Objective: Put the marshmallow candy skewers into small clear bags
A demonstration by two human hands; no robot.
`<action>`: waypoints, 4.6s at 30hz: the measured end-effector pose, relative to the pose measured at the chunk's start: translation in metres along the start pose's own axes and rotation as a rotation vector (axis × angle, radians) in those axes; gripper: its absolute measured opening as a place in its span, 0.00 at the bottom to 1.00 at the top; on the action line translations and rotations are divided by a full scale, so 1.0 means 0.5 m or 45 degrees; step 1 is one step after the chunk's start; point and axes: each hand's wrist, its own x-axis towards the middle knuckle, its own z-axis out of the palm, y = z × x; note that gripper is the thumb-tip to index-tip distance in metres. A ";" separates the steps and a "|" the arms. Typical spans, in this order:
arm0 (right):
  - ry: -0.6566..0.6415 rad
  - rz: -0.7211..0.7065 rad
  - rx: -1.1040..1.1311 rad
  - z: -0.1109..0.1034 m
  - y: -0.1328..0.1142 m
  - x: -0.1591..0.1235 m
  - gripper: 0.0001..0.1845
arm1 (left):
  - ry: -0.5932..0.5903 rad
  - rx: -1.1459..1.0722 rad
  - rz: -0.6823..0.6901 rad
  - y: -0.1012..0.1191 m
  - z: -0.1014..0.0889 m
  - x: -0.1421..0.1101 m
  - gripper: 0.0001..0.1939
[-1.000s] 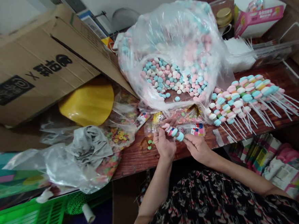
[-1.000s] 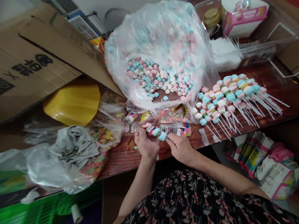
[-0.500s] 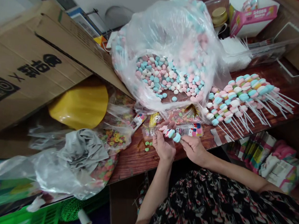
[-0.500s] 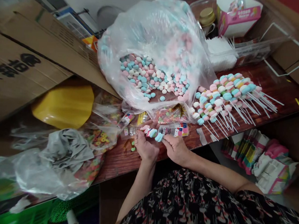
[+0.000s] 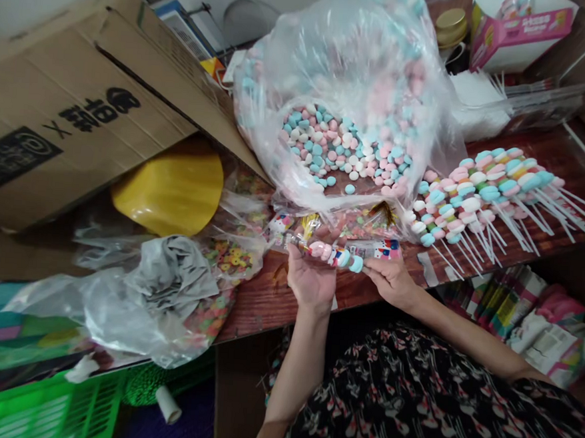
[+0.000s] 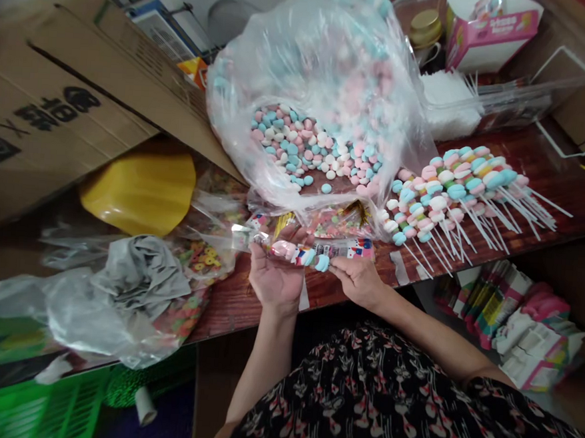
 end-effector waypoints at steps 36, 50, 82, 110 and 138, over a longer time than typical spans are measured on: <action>-0.100 0.173 0.392 -0.001 -0.050 0.010 0.19 | -0.294 0.073 0.066 0.022 0.026 0.004 0.20; 0.127 -0.203 -0.725 0.001 -0.012 0.007 0.14 | -0.058 -0.069 -0.281 -0.022 0.041 -0.011 0.29; 0.048 -0.210 -1.183 -0.018 0.017 -0.002 0.14 | 0.263 0.021 -0.441 -0.026 -0.004 0.029 0.28; -0.410 0.146 -0.787 -0.041 -0.050 0.051 0.12 | -0.055 -0.110 -0.279 -0.033 0.019 -0.007 0.29; -0.361 0.093 -0.123 0.027 -0.069 0.106 0.16 | -0.175 -0.316 -0.066 0.055 -0.063 0.006 0.26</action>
